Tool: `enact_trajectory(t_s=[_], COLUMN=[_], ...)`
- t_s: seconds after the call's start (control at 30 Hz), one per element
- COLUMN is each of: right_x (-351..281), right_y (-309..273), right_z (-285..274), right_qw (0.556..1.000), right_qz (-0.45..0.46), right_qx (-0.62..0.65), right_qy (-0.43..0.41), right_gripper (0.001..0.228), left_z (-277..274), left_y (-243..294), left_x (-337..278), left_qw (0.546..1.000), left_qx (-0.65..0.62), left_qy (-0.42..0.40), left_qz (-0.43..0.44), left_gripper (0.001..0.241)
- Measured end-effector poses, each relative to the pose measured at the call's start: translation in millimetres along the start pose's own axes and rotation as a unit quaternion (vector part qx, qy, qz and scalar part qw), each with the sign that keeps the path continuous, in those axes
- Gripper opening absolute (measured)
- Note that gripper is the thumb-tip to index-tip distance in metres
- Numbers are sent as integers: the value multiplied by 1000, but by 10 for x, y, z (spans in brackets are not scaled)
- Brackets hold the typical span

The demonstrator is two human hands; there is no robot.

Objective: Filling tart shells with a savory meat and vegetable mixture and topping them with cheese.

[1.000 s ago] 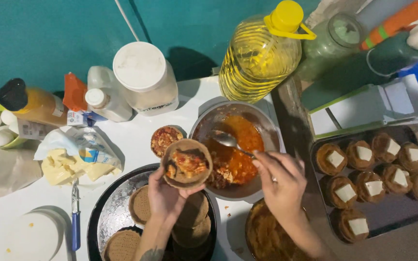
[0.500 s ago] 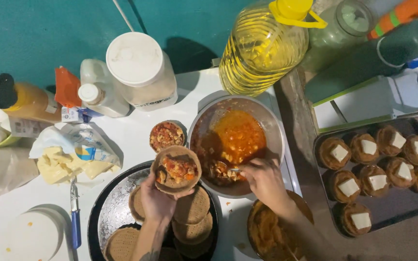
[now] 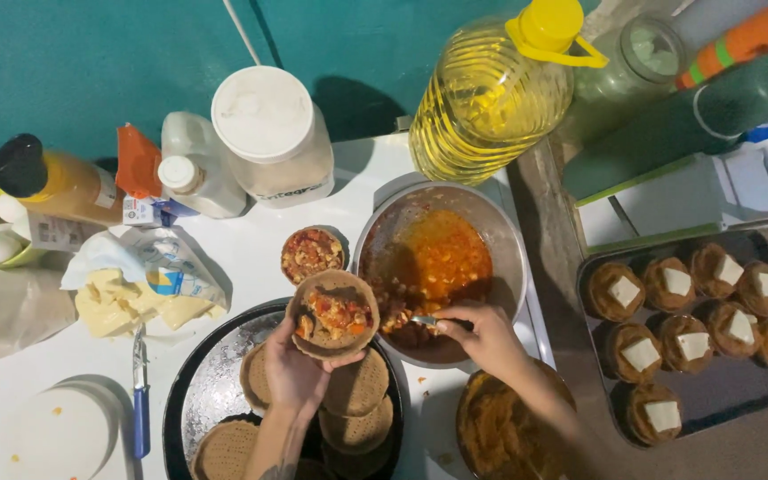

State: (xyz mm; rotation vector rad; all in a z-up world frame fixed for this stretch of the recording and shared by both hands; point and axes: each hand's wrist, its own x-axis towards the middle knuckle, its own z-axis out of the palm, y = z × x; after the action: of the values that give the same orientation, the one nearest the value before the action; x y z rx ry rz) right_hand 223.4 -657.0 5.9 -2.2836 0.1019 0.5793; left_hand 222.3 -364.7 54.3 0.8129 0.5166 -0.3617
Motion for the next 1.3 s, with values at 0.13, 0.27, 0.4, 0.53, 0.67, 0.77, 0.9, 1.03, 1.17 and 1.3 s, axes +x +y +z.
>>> enact_trajectory(t_s=[0.13,0.27,0.4,0.53,0.67,0.77,0.9,1.03,1.17,1.3], right_x=[30,-38,-90,-172,-365,-496,-625,-706,-766,-891], right_y=[181,-117,-269,-376,-807,-986,-995,-988,-893,-955], right_z=[-28,-320,-555,-752,-908,-815,-572,-463,-408,-442], right_qw=[990,998,996,983,988,980,917,852,820,829], right_qz=[-118,-37,43,-105,-111,-155,-278,-328,-365,-350], right_qx=[64,41,59,110,50,22,-90,-208,-188,-227], right_qy=[36,35,48,99,98,126,269,351,398,372], right_gripper=[25,29,30,28,28,26,27,27,25,24], left_z=[-30,-133,-202,-142,204,295,399,458,483,491], left_y=[43,10,-140,-279,-217,-264,-282,-271,-228,-223], left_x=[-24,-43,-43,-17,-46,-9,-23,-54,-78,-87], left_qw=[1000,999,999,998,997,998,985,985,986,988], left_qx=[3,21,40,51,70,4,-122,-117,-120,-101], left_qy=[4,35,-1,-3,-24,-54,-107,-117,-105,-111], left_qz=[-4,-10,4,-19,-1,-20,-53,-40,-50,-45], left_gripper=[69,68,71,77,79,76,74,72,71,73])
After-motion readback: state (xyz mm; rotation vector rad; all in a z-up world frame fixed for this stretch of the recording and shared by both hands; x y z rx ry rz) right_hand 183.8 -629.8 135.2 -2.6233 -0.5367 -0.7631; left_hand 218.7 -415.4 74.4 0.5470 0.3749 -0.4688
